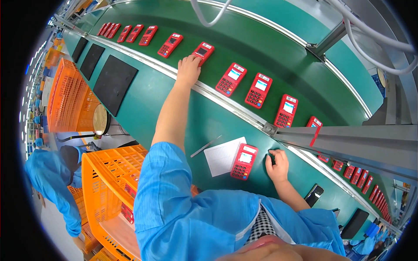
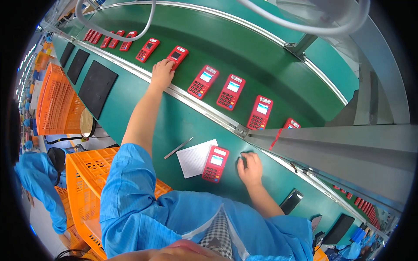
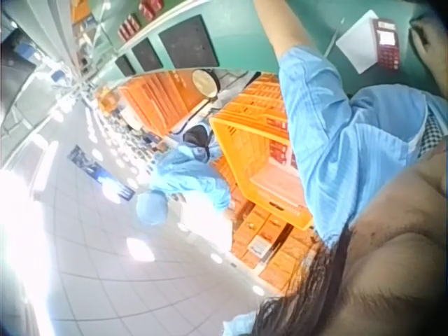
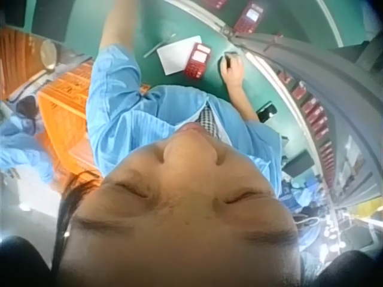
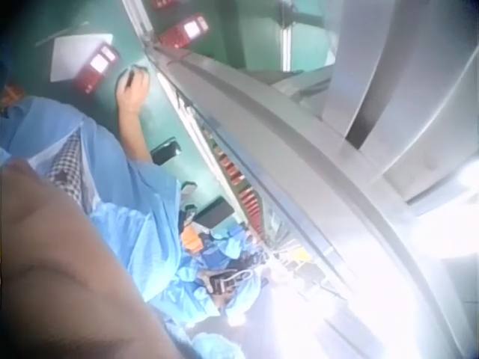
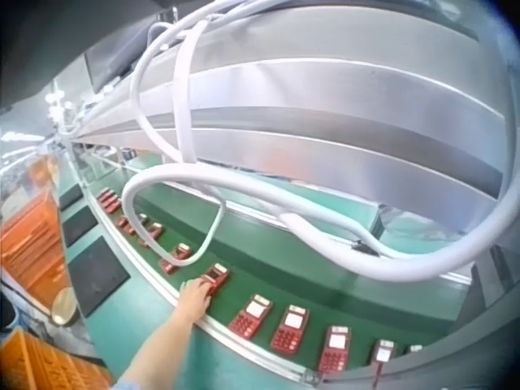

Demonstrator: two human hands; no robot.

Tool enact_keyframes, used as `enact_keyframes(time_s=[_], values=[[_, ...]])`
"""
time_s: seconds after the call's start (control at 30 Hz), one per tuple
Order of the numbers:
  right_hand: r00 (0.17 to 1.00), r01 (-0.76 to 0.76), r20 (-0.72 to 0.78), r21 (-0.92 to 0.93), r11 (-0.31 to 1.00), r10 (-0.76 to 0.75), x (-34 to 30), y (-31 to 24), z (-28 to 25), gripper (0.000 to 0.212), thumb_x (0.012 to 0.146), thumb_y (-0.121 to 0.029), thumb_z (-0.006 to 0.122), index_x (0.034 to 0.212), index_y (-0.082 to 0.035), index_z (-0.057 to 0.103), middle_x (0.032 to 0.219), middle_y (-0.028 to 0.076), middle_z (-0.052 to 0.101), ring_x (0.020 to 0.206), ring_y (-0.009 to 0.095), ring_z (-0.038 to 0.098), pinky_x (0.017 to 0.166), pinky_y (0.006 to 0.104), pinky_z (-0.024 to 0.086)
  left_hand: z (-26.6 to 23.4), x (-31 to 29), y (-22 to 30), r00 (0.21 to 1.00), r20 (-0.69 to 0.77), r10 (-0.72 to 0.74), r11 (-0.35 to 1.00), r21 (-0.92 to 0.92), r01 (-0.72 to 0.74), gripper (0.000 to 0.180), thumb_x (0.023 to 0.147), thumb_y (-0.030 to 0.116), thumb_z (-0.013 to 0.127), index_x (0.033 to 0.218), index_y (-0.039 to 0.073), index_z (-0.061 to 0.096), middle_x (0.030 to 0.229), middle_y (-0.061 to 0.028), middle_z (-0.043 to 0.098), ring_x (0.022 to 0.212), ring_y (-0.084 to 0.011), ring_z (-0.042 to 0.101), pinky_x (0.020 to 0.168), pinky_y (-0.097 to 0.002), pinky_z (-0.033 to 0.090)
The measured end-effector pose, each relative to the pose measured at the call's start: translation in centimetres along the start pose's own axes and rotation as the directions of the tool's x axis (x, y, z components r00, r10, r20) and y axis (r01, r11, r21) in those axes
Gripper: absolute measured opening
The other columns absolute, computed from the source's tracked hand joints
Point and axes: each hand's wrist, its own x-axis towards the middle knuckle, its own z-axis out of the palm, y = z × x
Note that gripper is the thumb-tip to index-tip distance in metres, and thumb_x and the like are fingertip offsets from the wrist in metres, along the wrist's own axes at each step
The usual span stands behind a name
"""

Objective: The person inspects and organizes handheld electronic devices on an assembly line conveyor belt by hand, placing some into a blue tray and others into an orange bin.

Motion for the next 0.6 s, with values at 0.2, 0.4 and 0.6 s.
enact_keyframes(time_s=[0.2, 0.4, 0.6], values=[[1.0, -0.003, -0.007, -0.004, 1.0, 0.003, 0.3, -0.2, 0.4, 0.018, 0.07, -0.008, 0.062, 0.086, -0.003, 0.057, 0.084, 0.013, 0.053, 0.076, 0.03, 0.054, 0.065, 0.0363, 0.045, -1.0, 0.4, 0.8, 0.999, 0.032, 0.039, 0.99, 0.132, -0.043, 0.035, 0.071, 0.013, 0.064, 0.104, 0.014, 0.055, 0.111, -0.0044, 0.048, 0.111, -0.0238, 0.04, 0.099, -0.0556, 0.026], [1.0, -0.018, -0.01, -0.025, 1.0, 0.018, 0.7, -1.0, 0.6, 0.018, 0.069, -0.009, 0.062, 0.086, -0.004, 0.058, 0.084, 0.013, 0.054, 0.077, 0.03, 0.054, 0.066, 0.0368, 0.045, -1.1, 0.5, 0.6, 0.996, 0.076, 0.041, 0.99, 0.135, -0.051, 0.037, 0.071, 0.013, 0.062, 0.108, 0.015, 0.054, 0.117, -0.0047, 0.047, 0.115, -0.0249, 0.038, 0.099, -0.0568, 0.025], [0.999, 0.02, -0.033, -0.032, 0.999, -0.021, 1.0, -1.1, 1.4, 0.017, 0.069, -0.009, 0.062, 0.085, -0.004, 0.058, 0.084, 0.013, 0.053, 0.076, 0.03, 0.054, 0.065, 0.0372, 0.045, -0.6, 0.6, 0.2, 0.993, 0.116, -0.018, 0.991, 0.135, 0.003, 0.04, 0.072, 0.016, 0.062, 0.11, 0.018, 0.051, 0.124, -0.0043, 0.043, 0.122, -0.0302, 0.033, 0.095, -0.06, 0.028]])
